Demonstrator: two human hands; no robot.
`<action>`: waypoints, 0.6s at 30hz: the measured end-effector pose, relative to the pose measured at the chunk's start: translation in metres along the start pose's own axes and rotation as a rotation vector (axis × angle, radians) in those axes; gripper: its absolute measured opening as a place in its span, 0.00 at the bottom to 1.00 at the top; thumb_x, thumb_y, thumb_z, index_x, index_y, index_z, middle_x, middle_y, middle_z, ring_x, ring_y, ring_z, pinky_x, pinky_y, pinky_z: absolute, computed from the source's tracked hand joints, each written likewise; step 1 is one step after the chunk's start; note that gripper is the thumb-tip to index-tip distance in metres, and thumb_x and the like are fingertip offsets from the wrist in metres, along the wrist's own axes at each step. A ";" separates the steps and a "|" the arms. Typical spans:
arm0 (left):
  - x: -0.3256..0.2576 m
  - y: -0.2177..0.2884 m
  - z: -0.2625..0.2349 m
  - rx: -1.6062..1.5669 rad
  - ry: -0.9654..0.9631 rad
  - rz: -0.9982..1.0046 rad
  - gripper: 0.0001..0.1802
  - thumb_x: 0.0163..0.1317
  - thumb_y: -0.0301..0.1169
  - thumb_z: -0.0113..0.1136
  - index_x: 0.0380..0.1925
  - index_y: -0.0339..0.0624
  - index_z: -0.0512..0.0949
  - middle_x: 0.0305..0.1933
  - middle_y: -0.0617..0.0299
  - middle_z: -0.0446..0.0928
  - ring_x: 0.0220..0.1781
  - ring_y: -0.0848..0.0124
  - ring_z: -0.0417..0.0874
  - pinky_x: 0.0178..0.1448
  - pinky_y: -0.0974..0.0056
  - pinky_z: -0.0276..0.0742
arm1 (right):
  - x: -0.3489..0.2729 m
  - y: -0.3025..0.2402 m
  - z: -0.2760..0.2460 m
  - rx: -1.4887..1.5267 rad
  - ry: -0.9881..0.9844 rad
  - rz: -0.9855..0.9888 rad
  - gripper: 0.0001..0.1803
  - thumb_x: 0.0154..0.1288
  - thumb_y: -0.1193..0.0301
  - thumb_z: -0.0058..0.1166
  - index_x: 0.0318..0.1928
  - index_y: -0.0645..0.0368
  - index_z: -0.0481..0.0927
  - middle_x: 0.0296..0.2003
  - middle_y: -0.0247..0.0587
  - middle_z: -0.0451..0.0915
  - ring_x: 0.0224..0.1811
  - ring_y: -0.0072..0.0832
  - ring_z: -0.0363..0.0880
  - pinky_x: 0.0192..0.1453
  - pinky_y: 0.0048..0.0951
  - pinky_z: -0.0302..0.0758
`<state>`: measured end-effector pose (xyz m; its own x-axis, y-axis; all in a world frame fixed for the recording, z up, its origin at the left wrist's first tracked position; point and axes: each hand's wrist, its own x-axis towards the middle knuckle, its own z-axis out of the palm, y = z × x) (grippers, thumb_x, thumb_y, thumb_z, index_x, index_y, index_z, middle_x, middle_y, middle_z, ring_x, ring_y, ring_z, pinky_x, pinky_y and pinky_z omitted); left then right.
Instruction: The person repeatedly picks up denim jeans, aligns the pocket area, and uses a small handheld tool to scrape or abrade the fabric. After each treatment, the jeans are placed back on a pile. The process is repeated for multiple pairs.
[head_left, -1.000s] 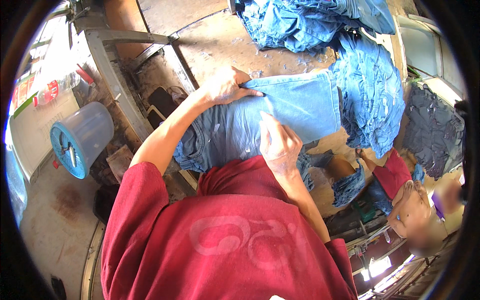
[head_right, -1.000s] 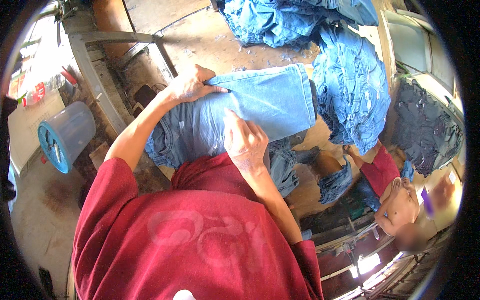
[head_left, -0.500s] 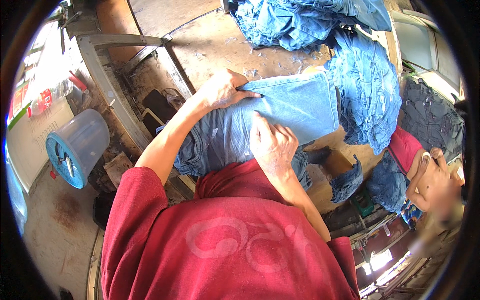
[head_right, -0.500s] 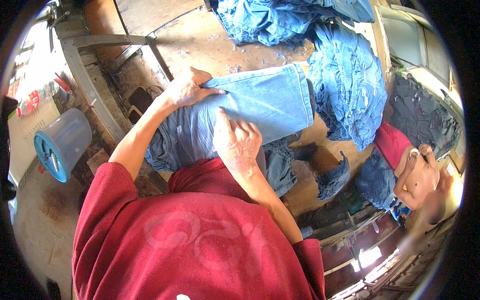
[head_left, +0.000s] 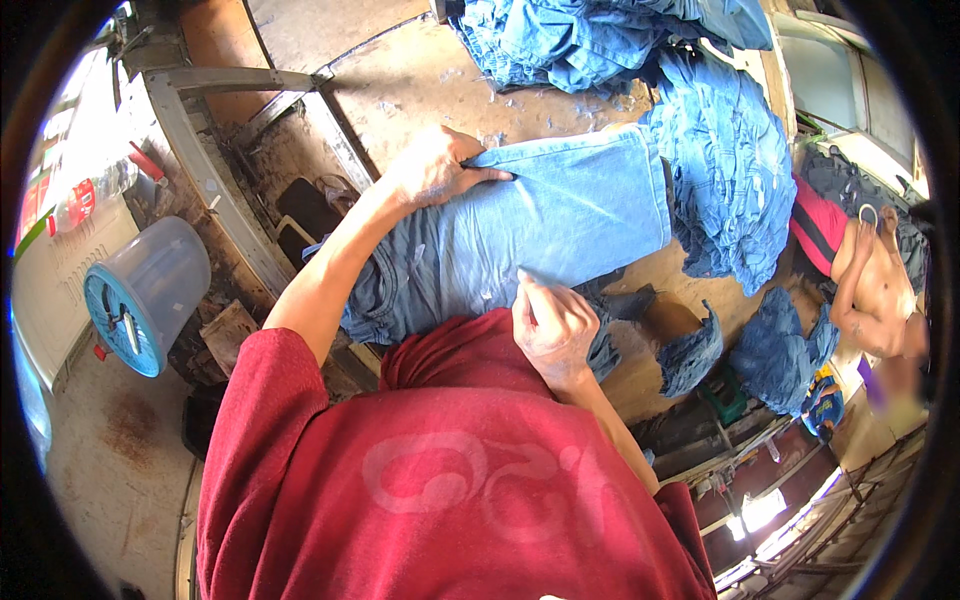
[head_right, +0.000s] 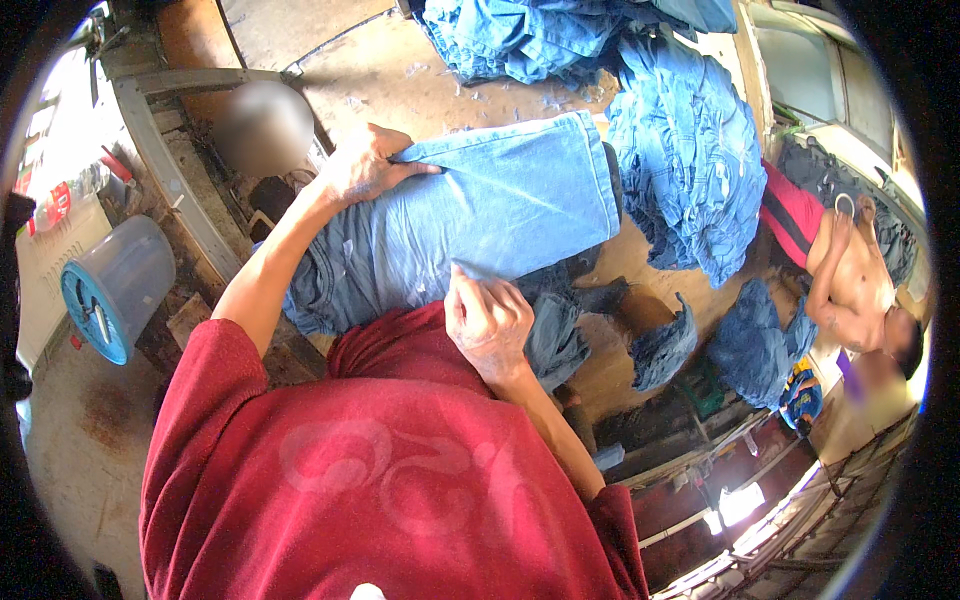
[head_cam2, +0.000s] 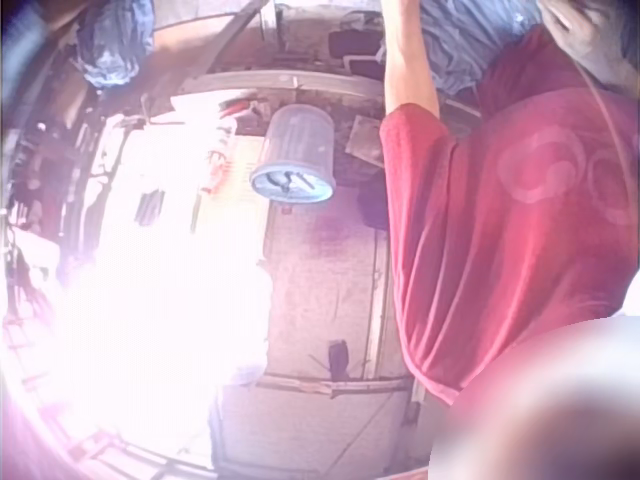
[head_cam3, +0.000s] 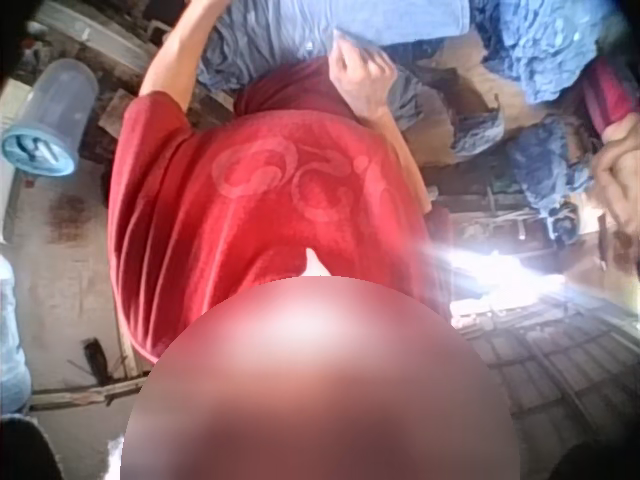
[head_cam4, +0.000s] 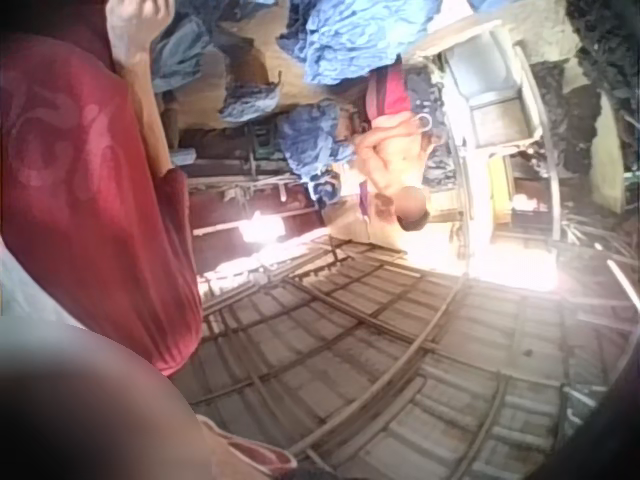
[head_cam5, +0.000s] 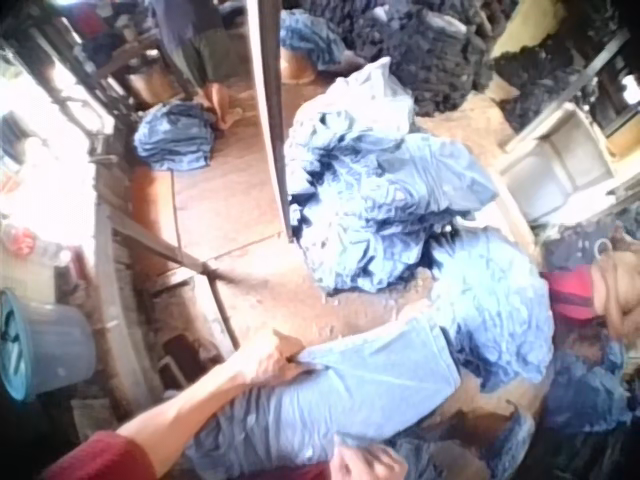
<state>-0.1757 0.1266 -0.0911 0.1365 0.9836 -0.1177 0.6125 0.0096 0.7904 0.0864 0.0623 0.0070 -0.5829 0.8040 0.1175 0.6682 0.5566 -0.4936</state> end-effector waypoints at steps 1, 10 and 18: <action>0.000 0.000 0.000 -0.004 -0.009 -0.012 0.30 0.59 0.56 0.75 0.22 0.37 0.83 0.22 0.49 0.80 0.26 0.52 0.84 0.35 0.53 0.79 | 0.009 0.001 0.005 0.025 0.035 0.010 0.12 0.60 0.78 0.69 0.46 0.59 0.90 0.21 0.36 0.81 0.19 0.33 0.79 0.28 0.34 0.76; -0.001 -0.001 0.000 -0.063 0.014 0.006 0.31 0.60 0.56 0.75 0.21 0.36 0.82 0.21 0.48 0.79 0.25 0.50 0.82 0.34 0.53 0.78 | 0.060 -0.001 0.030 -0.062 0.030 0.022 0.10 0.63 0.76 0.68 0.45 0.53 0.89 0.19 0.34 0.81 0.17 0.33 0.79 0.26 0.33 0.76; -0.002 -0.005 0.003 -0.008 0.038 0.056 0.29 0.59 0.53 0.76 0.21 0.36 0.82 0.22 0.50 0.80 0.25 0.53 0.84 0.35 0.54 0.79 | 0.059 -0.001 0.033 -0.138 -0.050 0.017 0.12 0.63 0.73 0.65 0.47 0.53 0.88 0.20 0.30 0.80 0.19 0.30 0.79 0.28 0.32 0.76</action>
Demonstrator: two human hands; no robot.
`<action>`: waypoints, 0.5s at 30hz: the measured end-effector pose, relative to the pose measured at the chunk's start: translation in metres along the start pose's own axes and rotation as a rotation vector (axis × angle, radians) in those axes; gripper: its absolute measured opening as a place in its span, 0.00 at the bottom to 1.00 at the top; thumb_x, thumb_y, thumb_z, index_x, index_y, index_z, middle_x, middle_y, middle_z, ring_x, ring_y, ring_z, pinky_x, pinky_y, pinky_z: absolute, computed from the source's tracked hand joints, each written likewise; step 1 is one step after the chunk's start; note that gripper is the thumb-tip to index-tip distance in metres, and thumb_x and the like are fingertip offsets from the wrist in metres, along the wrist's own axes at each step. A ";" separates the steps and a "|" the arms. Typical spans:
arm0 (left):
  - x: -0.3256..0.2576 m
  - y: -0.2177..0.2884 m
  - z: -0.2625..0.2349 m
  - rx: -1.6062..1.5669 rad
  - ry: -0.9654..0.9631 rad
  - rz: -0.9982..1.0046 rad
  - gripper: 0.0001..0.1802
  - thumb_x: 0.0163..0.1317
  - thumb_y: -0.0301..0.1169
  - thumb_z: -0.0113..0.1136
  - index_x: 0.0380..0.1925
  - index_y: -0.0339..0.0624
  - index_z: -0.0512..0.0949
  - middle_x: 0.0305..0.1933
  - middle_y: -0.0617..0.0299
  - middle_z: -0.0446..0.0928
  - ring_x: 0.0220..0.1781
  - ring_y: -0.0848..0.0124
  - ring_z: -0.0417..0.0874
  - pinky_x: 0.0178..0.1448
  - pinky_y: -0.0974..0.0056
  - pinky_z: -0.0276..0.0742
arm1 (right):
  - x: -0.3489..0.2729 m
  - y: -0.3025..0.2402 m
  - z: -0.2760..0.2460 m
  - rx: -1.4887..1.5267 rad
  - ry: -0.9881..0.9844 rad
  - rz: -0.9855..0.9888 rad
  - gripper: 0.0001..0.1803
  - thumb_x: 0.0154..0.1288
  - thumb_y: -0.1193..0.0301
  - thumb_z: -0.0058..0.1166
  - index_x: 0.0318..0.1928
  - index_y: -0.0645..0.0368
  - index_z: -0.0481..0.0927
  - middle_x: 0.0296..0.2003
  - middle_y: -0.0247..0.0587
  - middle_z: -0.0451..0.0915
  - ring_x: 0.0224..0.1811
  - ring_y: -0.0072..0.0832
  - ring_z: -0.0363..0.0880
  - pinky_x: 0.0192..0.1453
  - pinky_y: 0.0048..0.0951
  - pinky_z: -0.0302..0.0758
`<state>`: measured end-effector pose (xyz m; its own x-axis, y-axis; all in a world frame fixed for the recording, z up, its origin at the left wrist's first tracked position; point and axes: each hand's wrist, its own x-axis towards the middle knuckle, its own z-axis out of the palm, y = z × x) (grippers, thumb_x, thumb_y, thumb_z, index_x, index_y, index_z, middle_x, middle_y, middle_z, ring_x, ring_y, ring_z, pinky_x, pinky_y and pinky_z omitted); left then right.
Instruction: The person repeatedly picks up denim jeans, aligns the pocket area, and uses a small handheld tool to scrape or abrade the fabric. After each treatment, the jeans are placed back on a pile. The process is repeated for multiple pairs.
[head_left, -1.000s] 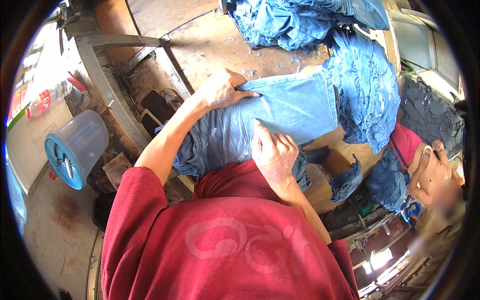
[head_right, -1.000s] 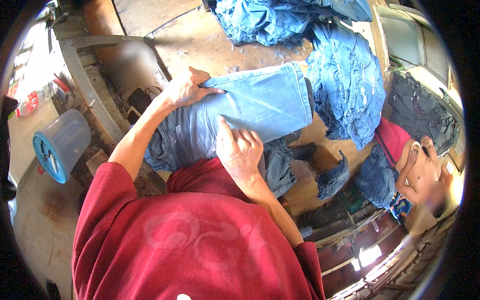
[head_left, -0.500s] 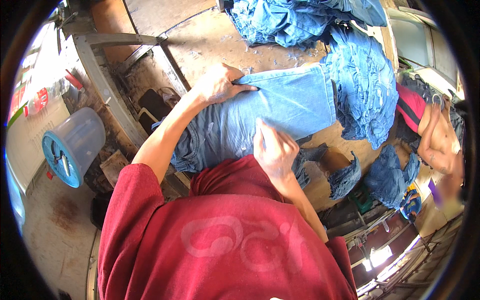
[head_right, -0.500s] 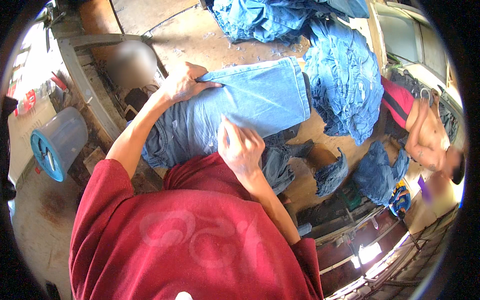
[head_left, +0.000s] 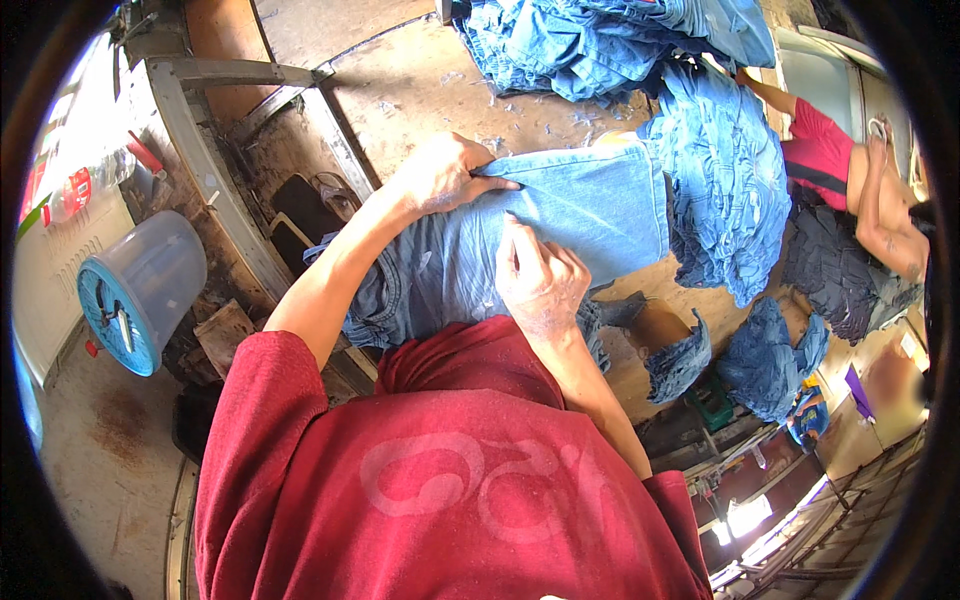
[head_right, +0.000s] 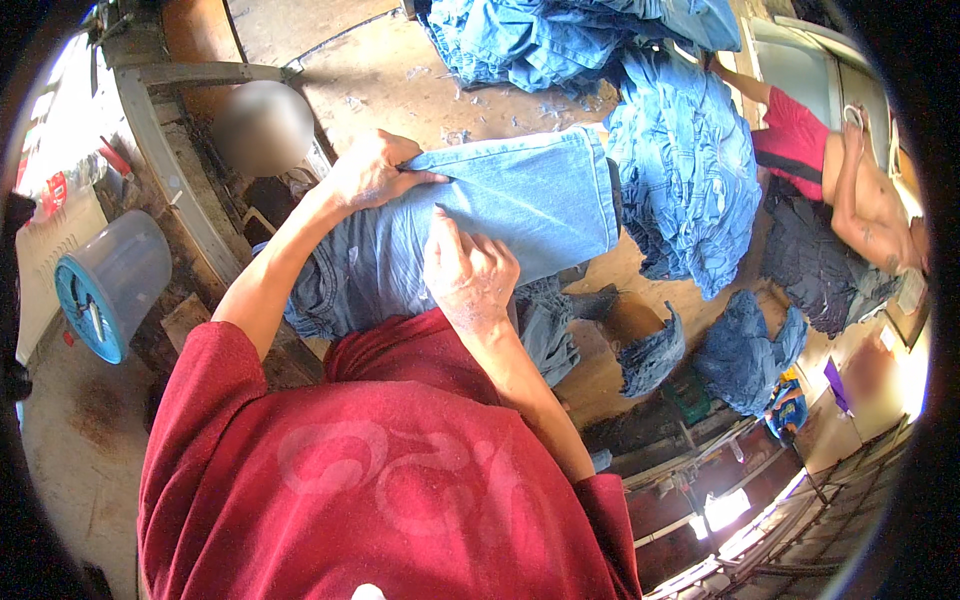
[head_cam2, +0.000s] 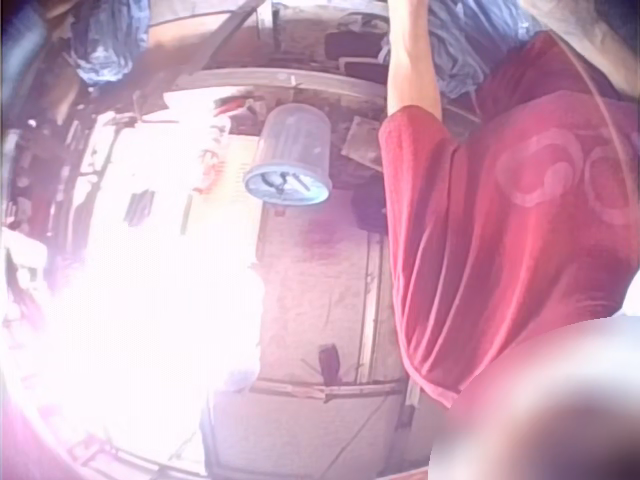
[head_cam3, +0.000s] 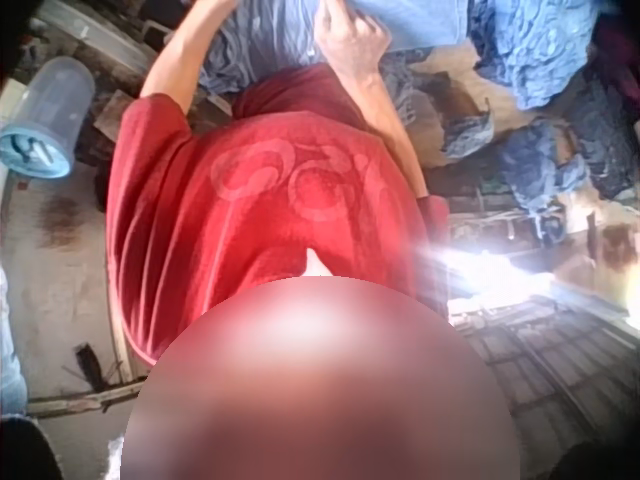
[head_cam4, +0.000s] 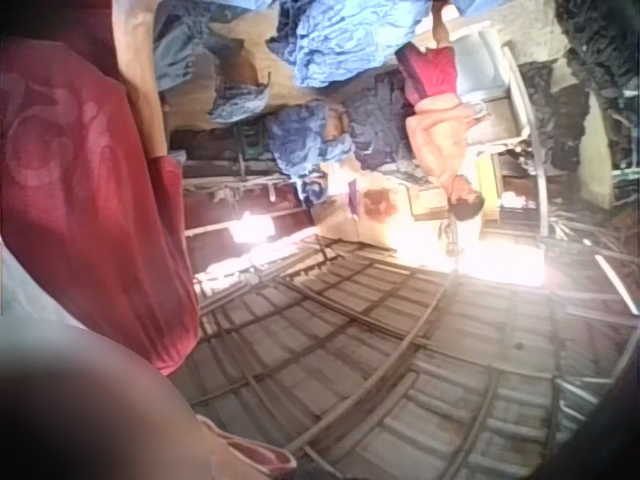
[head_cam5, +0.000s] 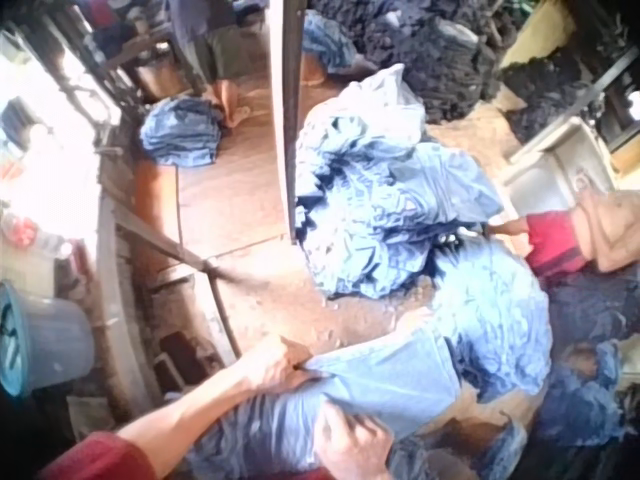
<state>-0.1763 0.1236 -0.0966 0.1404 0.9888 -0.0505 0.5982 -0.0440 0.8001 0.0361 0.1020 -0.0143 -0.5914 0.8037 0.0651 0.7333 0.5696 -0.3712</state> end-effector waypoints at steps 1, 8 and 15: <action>0.000 0.000 0.000 0.025 -0.003 0.007 0.28 0.59 0.52 0.77 0.22 0.36 0.82 0.22 0.51 0.81 0.25 0.55 0.84 0.35 0.56 0.79 | -0.003 -0.001 -0.003 0.001 -0.003 -0.003 0.10 0.63 0.74 0.66 0.46 0.52 0.88 0.20 0.32 0.81 0.19 0.31 0.79 0.27 0.32 0.75; 0.001 0.003 -0.001 -0.004 0.014 -0.003 0.27 0.59 0.51 0.77 0.21 0.37 0.82 0.22 0.50 0.80 0.25 0.54 0.84 0.35 0.54 0.79 | -0.033 -0.008 -0.033 0.056 -0.027 0.053 0.10 0.63 0.76 0.68 0.45 0.53 0.89 0.22 0.37 0.84 0.19 0.33 0.81 0.26 0.33 0.76; 0.001 0.005 -0.004 -0.035 -0.015 -0.036 0.25 0.58 0.49 0.78 0.23 0.36 0.84 0.22 0.50 0.81 0.24 0.54 0.83 0.35 0.55 0.79 | -0.008 0.004 -0.006 0.061 0.034 0.005 0.12 0.62 0.77 0.67 0.47 0.55 0.89 0.23 0.37 0.84 0.19 0.32 0.81 0.26 0.33 0.77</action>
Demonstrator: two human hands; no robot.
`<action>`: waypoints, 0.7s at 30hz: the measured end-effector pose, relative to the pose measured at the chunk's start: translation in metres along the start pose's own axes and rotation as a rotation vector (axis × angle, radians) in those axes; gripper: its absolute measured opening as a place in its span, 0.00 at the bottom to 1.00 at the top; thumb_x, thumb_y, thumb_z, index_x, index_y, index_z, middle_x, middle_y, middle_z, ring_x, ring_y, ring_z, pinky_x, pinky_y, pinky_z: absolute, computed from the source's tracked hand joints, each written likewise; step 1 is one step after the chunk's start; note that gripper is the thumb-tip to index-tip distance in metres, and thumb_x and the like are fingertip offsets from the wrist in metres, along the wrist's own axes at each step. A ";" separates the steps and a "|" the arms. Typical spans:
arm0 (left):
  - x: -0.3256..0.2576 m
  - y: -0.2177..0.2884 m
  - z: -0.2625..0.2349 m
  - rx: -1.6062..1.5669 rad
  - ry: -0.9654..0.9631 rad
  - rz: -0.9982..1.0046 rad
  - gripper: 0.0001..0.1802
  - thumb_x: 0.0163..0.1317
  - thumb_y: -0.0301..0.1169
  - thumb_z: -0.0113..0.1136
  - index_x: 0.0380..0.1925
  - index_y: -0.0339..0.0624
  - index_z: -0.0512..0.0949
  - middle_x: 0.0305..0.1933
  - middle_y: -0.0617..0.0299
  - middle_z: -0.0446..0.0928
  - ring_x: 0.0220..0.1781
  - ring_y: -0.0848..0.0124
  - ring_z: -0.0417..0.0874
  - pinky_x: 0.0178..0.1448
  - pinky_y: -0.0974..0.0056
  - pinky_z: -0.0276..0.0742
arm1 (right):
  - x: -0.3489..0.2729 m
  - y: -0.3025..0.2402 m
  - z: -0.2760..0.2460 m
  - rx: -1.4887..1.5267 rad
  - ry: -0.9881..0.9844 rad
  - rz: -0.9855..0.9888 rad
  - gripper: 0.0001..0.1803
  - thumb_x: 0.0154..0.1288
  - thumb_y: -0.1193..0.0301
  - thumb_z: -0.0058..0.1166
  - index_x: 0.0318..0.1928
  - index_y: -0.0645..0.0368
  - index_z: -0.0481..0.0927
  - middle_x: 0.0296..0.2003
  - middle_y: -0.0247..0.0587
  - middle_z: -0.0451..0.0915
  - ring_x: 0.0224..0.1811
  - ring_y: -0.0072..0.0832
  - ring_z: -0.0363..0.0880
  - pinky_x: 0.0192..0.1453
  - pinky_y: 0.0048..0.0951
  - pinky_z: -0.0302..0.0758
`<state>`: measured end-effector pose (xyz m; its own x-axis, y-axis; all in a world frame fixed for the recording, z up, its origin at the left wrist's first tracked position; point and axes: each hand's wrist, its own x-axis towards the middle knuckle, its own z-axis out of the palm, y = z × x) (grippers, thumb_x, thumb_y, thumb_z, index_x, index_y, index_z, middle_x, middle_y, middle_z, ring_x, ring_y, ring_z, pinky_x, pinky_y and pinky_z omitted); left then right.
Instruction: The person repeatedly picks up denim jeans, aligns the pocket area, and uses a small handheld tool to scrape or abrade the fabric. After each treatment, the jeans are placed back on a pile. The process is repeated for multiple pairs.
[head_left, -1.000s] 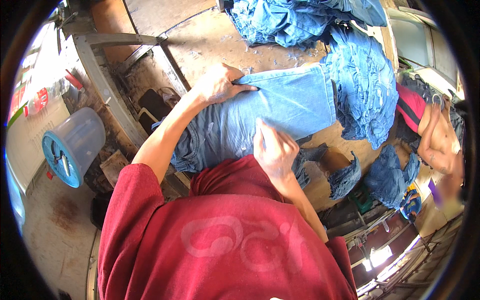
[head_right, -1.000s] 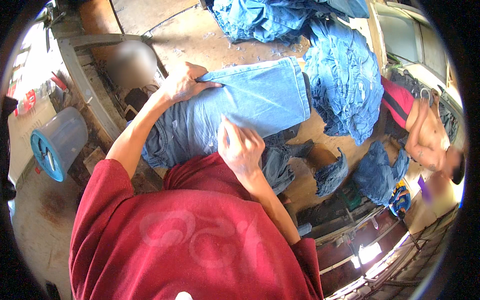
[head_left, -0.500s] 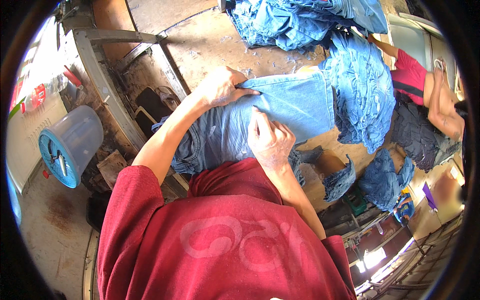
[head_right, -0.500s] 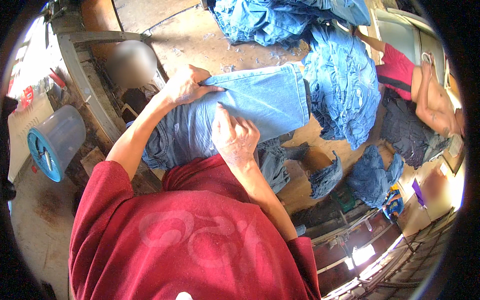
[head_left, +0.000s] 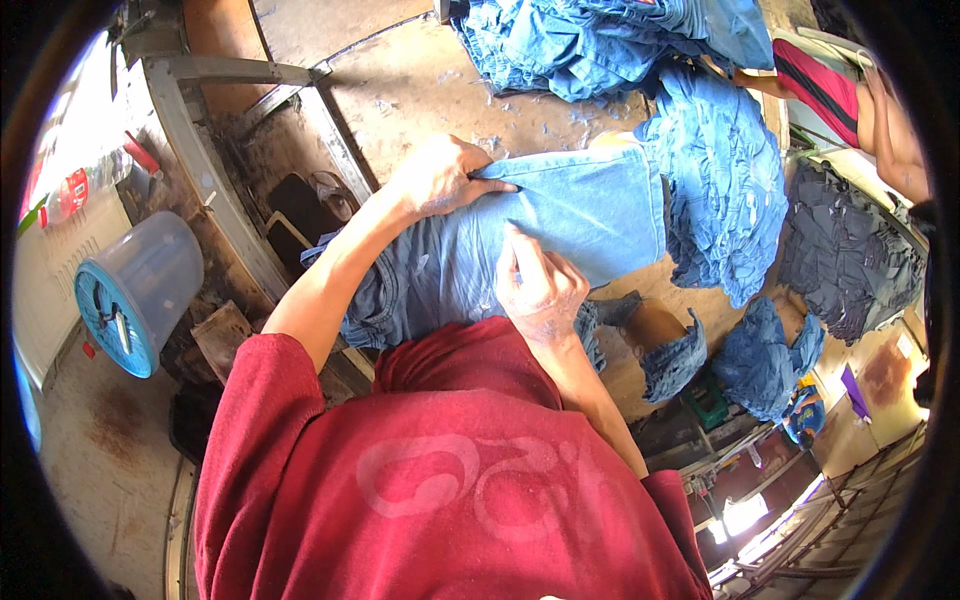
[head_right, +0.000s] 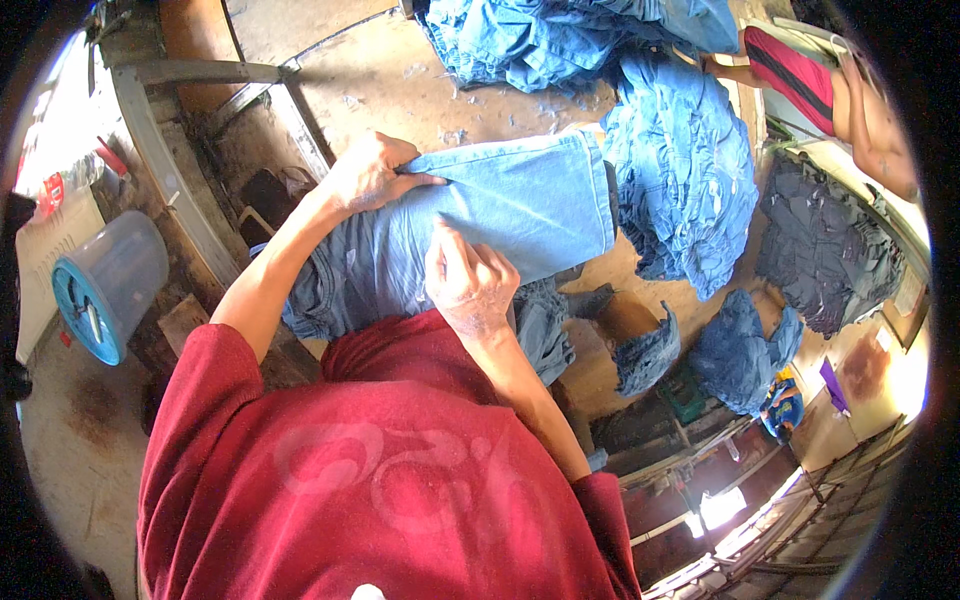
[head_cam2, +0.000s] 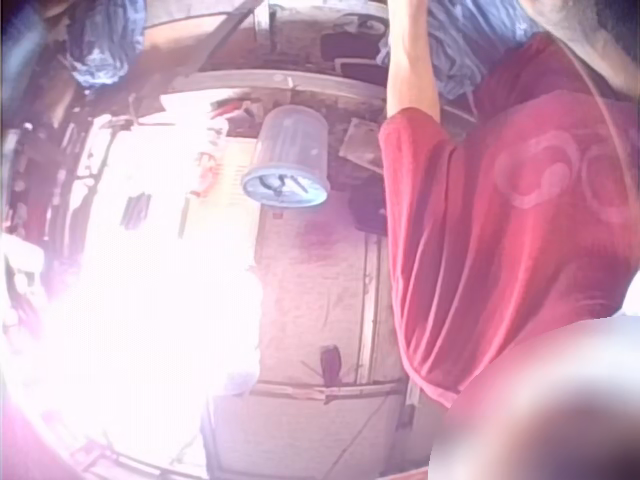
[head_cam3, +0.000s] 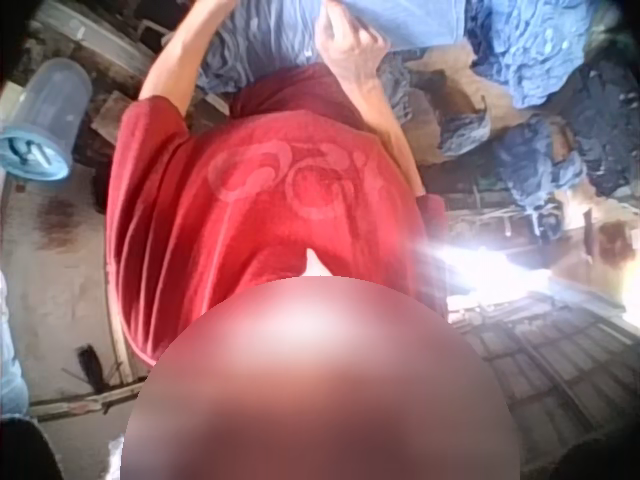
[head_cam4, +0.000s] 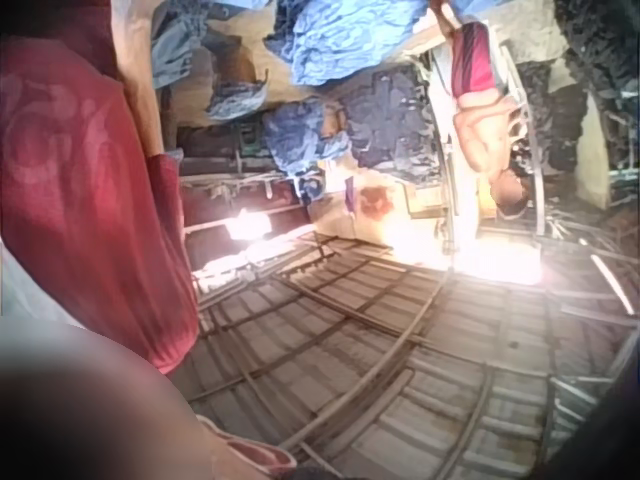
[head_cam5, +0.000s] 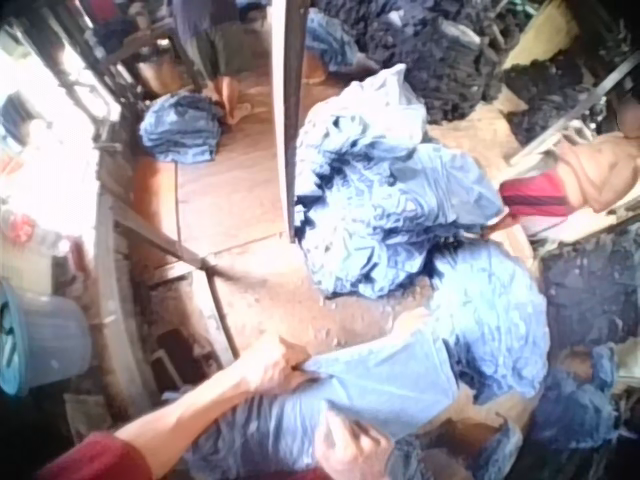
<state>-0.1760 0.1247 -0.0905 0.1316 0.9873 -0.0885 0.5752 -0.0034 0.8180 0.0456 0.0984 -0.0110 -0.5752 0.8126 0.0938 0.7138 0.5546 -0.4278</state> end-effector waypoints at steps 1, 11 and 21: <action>0.000 0.000 0.000 -0.005 0.015 0.005 0.25 0.58 0.49 0.78 0.23 0.36 0.84 0.22 0.50 0.81 0.24 0.55 0.83 0.35 0.55 0.79 | 0.002 0.000 0.002 -0.008 -0.002 0.004 0.12 0.62 0.77 0.67 0.47 0.55 0.88 0.22 0.36 0.84 0.18 0.32 0.81 0.26 0.33 0.77; -0.001 -0.003 0.003 0.017 0.008 0.009 0.25 0.58 0.48 0.79 0.22 0.36 0.83 0.23 0.50 0.81 0.25 0.53 0.83 0.35 0.55 0.79 | -0.020 -0.010 -0.027 -0.056 -0.059 -0.031 0.11 0.63 0.76 0.68 0.46 0.54 0.89 0.22 0.36 0.84 0.19 0.33 0.82 0.25 0.32 0.76; -0.001 -0.003 0.005 0.013 0.019 -0.019 0.30 0.59 0.58 0.73 0.22 0.39 0.85 0.22 0.50 0.82 0.27 0.51 0.86 0.37 0.53 0.81 | 0.004 0.002 0.000 -0.008 0.000 0.000 0.10 0.64 0.75 0.68 0.46 0.53 0.89 0.21 0.35 0.82 0.18 0.31 0.81 0.26 0.32 0.76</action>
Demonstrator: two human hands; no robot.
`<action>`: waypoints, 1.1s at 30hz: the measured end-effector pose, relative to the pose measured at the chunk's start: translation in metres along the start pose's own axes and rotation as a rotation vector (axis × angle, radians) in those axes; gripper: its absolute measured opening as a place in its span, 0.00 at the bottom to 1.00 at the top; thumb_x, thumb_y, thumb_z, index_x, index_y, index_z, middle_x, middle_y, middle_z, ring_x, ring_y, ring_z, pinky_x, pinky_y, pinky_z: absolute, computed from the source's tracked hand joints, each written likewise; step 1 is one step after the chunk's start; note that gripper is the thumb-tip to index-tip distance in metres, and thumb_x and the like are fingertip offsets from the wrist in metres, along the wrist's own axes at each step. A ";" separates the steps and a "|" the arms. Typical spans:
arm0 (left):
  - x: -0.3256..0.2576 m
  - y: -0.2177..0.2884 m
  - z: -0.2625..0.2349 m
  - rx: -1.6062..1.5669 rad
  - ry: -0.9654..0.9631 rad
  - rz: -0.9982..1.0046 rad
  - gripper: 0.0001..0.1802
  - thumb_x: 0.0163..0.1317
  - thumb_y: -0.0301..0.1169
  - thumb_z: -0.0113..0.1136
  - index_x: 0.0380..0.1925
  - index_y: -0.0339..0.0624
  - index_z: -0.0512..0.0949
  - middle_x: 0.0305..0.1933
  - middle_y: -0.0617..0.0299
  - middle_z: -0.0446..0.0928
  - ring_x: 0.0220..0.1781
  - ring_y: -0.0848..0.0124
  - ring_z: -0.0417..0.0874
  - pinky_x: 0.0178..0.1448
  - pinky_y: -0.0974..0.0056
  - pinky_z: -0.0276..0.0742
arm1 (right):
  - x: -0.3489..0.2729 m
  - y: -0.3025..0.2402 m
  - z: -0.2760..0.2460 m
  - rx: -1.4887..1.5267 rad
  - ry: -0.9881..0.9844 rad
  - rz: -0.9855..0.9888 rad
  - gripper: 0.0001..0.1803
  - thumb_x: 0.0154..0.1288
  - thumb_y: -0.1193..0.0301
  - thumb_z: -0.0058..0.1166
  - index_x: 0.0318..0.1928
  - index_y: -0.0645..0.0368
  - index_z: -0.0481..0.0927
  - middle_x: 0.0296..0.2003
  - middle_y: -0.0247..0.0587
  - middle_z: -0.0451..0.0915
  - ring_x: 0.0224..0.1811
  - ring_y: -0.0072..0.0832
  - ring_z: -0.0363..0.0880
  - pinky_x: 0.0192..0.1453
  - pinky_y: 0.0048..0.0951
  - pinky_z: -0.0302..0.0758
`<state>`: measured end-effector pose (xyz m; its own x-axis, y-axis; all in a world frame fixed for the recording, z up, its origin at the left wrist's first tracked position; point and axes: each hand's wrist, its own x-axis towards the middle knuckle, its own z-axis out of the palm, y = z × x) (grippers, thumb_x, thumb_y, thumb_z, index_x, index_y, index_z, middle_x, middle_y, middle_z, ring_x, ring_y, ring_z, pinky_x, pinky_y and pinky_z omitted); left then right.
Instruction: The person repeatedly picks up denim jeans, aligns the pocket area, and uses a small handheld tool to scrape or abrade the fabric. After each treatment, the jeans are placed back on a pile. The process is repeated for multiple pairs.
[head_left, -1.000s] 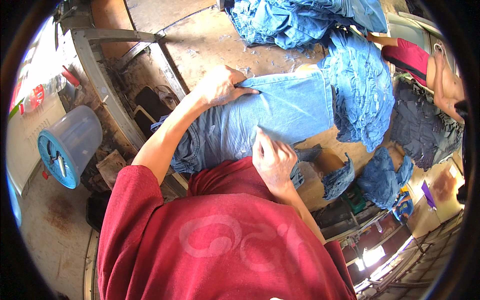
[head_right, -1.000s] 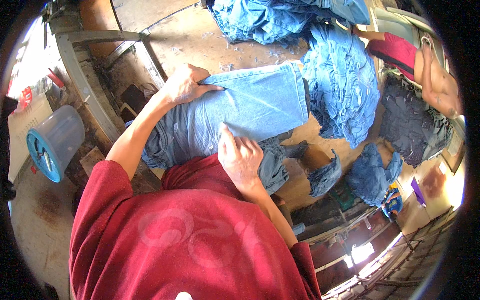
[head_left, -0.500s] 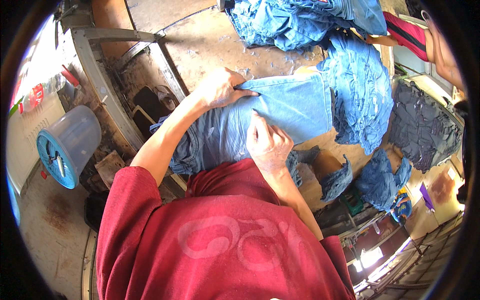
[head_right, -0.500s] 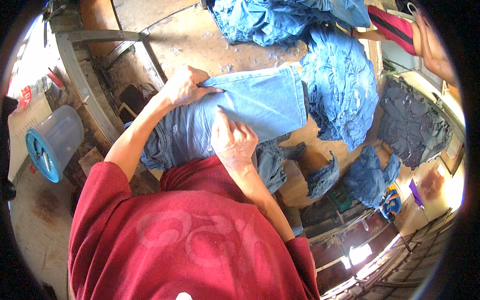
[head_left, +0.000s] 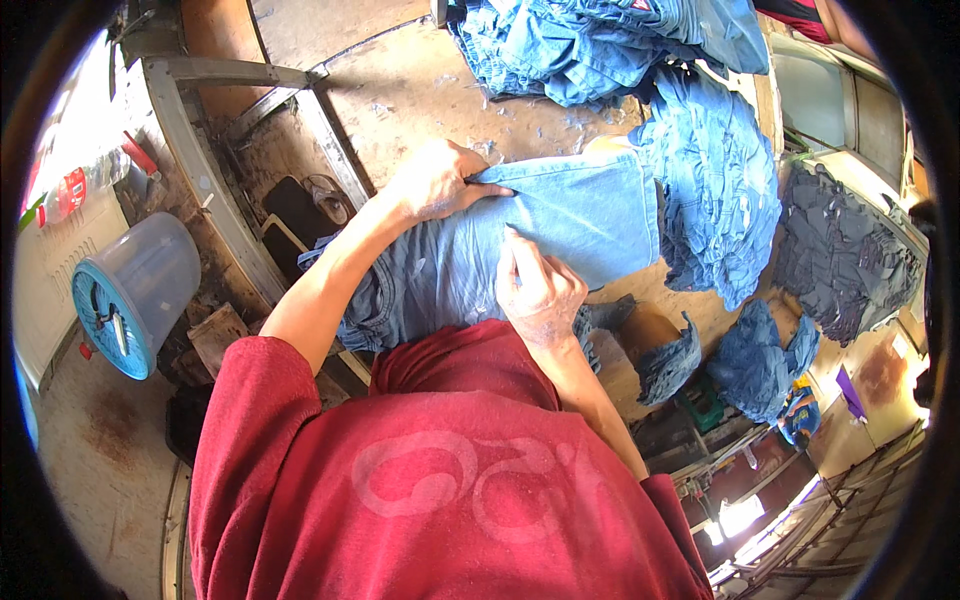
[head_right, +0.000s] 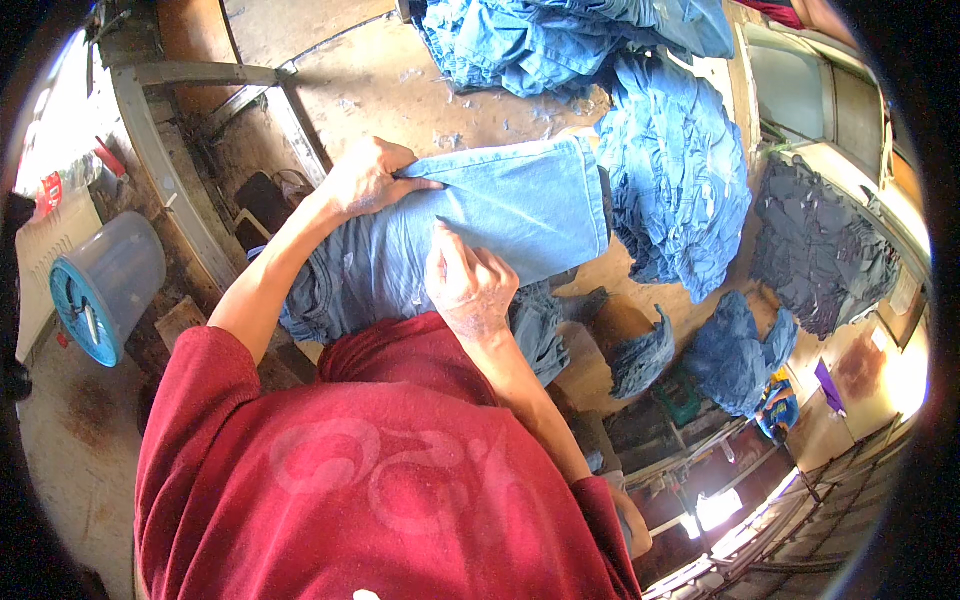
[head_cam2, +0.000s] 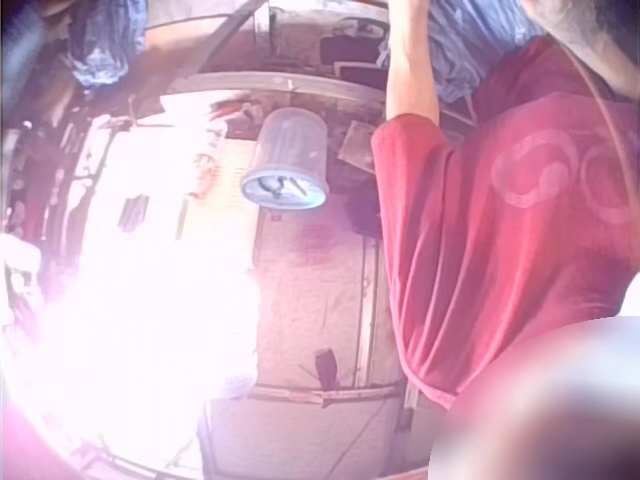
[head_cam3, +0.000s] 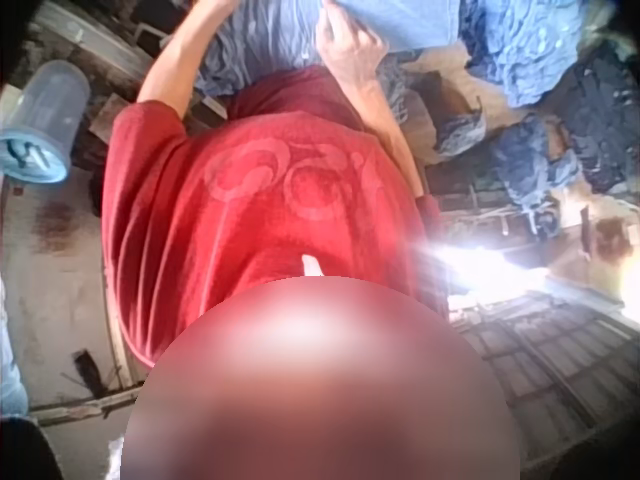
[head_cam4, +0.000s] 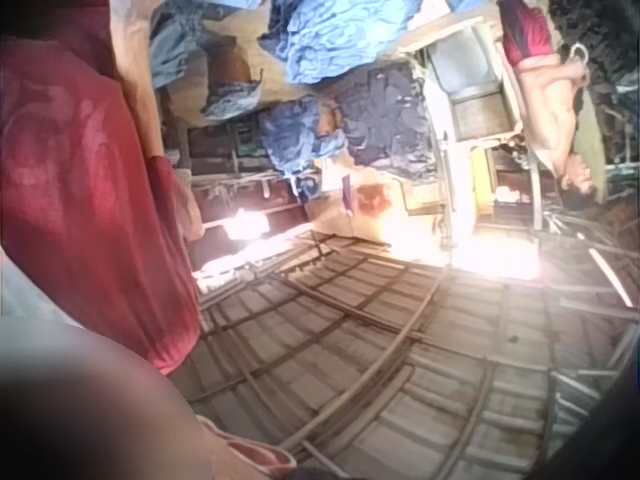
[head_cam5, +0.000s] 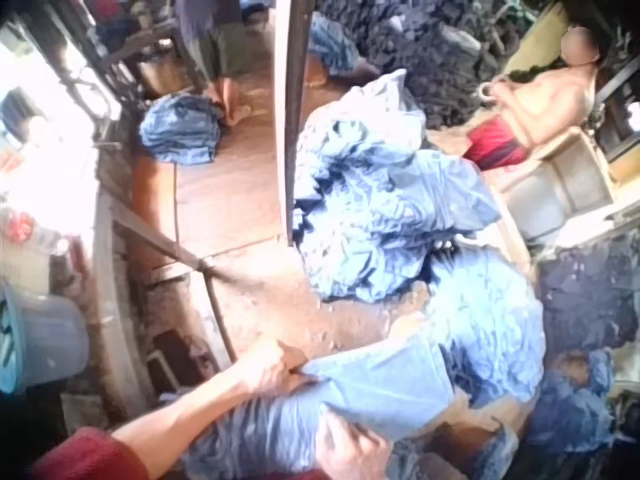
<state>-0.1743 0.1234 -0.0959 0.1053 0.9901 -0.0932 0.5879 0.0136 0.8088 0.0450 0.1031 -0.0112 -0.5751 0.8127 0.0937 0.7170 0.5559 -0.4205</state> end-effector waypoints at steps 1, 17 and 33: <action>0.000 0.000 0.000 0.008 -0.008 -0.012 0.30 0.59 0.58 0.74 0.22 0.39 0.85 0.23 0.50 0.82 0.27 0.51 0.86 0.37 0.53 0.81 | 0.000 0.000 0.000 -0.004 0.017 -0.018 0.10 0.64 0.75 0.68 0.46 0.53 0.89 0.20 0.34 0.81 0.18 0.31 0.80 0.25 0.32 0.76; 0.001 0.003 -0.002 -0.003 -0.002 0.003 0.28 0.59 0.53 0.76 0.21 0.37 0.82 0.22 0.50 0.81 0.26 0.53 0.84 0.36 0.54 0.80 | -0.004 0.003 -0.003 -0.004 -0.012 0.019 0.07 0.64 0.76 0.69 0.43 0.54 0.88 0.21 0.35 0.83 0.18 0.31 0.81 0.24 0.30 0.75; 0.000 0.003 -0.001 0.008 -0.020 -0.016 0.24 0.58 0.48 0.79 0.24 0.37 0.85 0.23 0.51 0.82 0.25 0.57 0.84 0.36 0.57 0.81 | -0.008 0.006 -0.010 0.053 -0.016 0.006 0.09 0.64 0.78 0.67 0.44 0.58 0.88 0.25 0.40 0.86 0.21 0.33 0.86 0.27 0.32 0.79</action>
<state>-0.1733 0.1232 -0.0933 0.1119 0.9868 -0.1174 0.5958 0.0280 0.8027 0.0579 0.1011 -0.0054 -0.5772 0.8130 0.0771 0.6988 0.5406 -0.4684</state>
